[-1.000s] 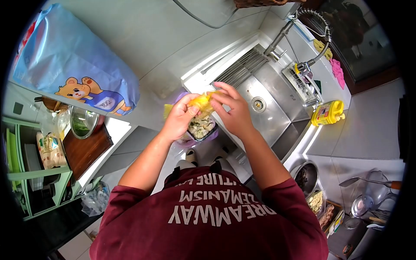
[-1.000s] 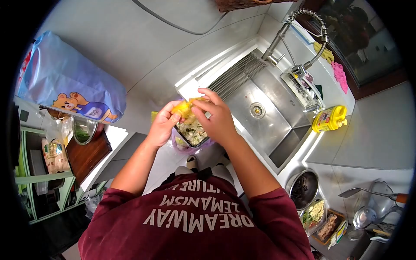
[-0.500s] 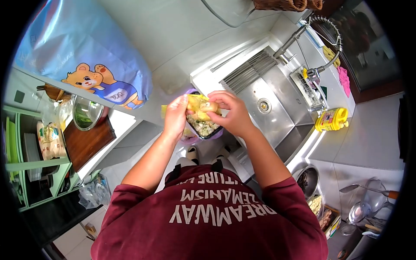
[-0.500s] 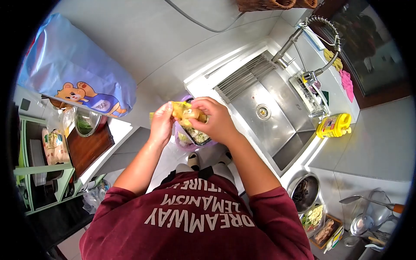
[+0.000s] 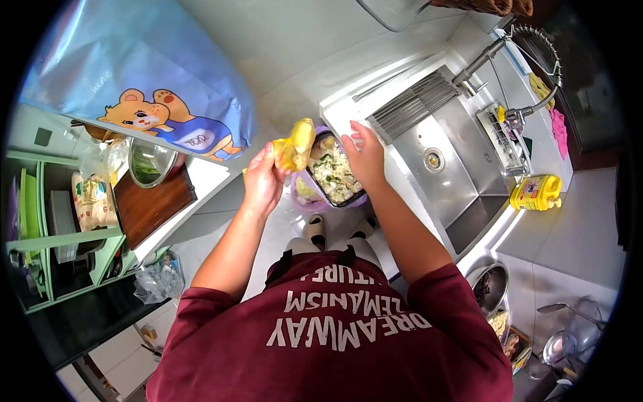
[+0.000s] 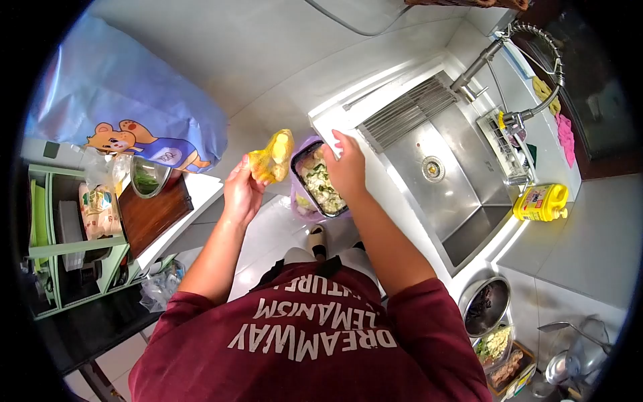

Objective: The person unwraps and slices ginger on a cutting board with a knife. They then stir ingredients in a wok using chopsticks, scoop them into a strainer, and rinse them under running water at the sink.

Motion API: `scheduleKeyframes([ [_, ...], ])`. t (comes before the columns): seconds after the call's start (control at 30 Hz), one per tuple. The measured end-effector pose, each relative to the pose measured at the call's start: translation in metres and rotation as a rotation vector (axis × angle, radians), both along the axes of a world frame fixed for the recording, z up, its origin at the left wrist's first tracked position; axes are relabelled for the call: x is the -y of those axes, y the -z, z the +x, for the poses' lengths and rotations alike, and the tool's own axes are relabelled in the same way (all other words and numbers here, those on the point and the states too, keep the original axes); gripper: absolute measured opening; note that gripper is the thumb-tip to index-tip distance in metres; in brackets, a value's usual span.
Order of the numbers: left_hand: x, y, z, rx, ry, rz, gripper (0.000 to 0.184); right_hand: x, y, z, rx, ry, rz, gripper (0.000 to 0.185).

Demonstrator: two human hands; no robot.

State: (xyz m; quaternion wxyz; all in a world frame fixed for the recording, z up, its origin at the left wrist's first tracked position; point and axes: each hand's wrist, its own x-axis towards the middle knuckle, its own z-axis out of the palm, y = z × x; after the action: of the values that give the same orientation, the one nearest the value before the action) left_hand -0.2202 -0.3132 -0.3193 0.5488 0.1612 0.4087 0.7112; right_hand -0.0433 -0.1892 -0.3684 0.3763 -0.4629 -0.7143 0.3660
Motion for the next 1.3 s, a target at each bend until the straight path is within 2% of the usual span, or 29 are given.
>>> scheduleKeyframes([
  [0.1,-0.001,-0.008,0.001,0.118,0.02,0.009,0.03,0.013,0.003,-0.012,-0.38,-0.254,-0.673,0.046],
  [0.13,-0.001,-0.006,-0.001,0.18,0.064,0.045,0.032,0.017,0.0,-0.014,-0.354,-0.358,-0.72,0.051],
  [0.23,-0.004,0.001,-0.004,0.304,0.158,0.128,0.036,0.029,-0.022,-0.024,-0.576,-0.497,-0.998,0.053],
  [0.27,-0.005,0.002,-0.004,0.334,0.182,0.151,0.036,0.029,-0.037,-0.023,-0.504,-0.521,-1.033,0.052],
  [0.37,-0.007,-0.013,0.003,0.333,0.183,0.054,0.037,0.025,-0.046,-0.025,-0.611,-0.651,-0.886,0.049],
  [0.4,-0.009,-0.008,0.0,0.288,0.207,0.048,0.038,0.028,-0.057,-0.026,-0.719,-0.584,-0.768,0.049],
  [0.47,-0.01,0.005,-0.011,0.194,0.251,0.036,0.038,0.025,-0.067,-0.02,-0.622,-0.503,-0.477,0.045],
  [0.53,-0.013,-0.003,-0.004,-0.24,0.094,-0.084,0.038,0.02,-0.085,-0.007,-0.48,-0.446,-0.238,0.04],
  [0.57,-0.014,-0.01,-0.001,-0.455,0.012,-0.142,0.039,0.018,-0.092,-0.001,-0.451,-0.442,-0.215,0.04],
  [0.6,-0.012,-0.026,0.001,-0.666,-0.009,-0.095,0.04,0.017,-0.097,0.004,-0.421,-0.437,-0.192,0.04],
  [0.7,-0.011,-0.072,0.018,-0.69,0.02,0.074,0.039,0.02,-0.108,0.014,-0.417,-0.425,-0.182,0.04],
  [0.77,-0.013,-0.073,0.018,-0.574,0.094,0.158,0.037,0.019,-0.106,0.02,-0.447,-0.425,-0.149,0.04],
  [0.83,-0.015,-0.071,0.021,-0.524,0.168,0.239,0.038,0.022,-0.11,0.024,-0.513,-0.445,-0.238,0.038],
  [0.87,-0.015,-0.073,0.025,-0.497,0.095,0.194,0.027,0.023,-0.11,0.025,-0.544,-0.453,-0.273,0.037],
  [1.0,-0.013,-0.077,0.019,-0.675,0.132,0.062,0.008,0.024,-0.109,0.037,-0.509,-0.419,-0.412,0.029],
  [1.1,-0.015,-0.089,0.028,-0.66,0.072,0.048,0.012,0.025,-0.104,0.039,-0.513,-0.417,-0.352,0.027],
  [1.2,-0.025,-0.087,0.028,-0.598,0.045,0.063,0.018,0.029,-0.101,0.044,-0.469,-0.527,-0.482,0.026],
  [1.3,-0.028,-0.088,0.023,-0.537,0.144,0.045,0.017,0.032,-0.109,0.05,-0.406,-0.631,-0.594,0.027],
])
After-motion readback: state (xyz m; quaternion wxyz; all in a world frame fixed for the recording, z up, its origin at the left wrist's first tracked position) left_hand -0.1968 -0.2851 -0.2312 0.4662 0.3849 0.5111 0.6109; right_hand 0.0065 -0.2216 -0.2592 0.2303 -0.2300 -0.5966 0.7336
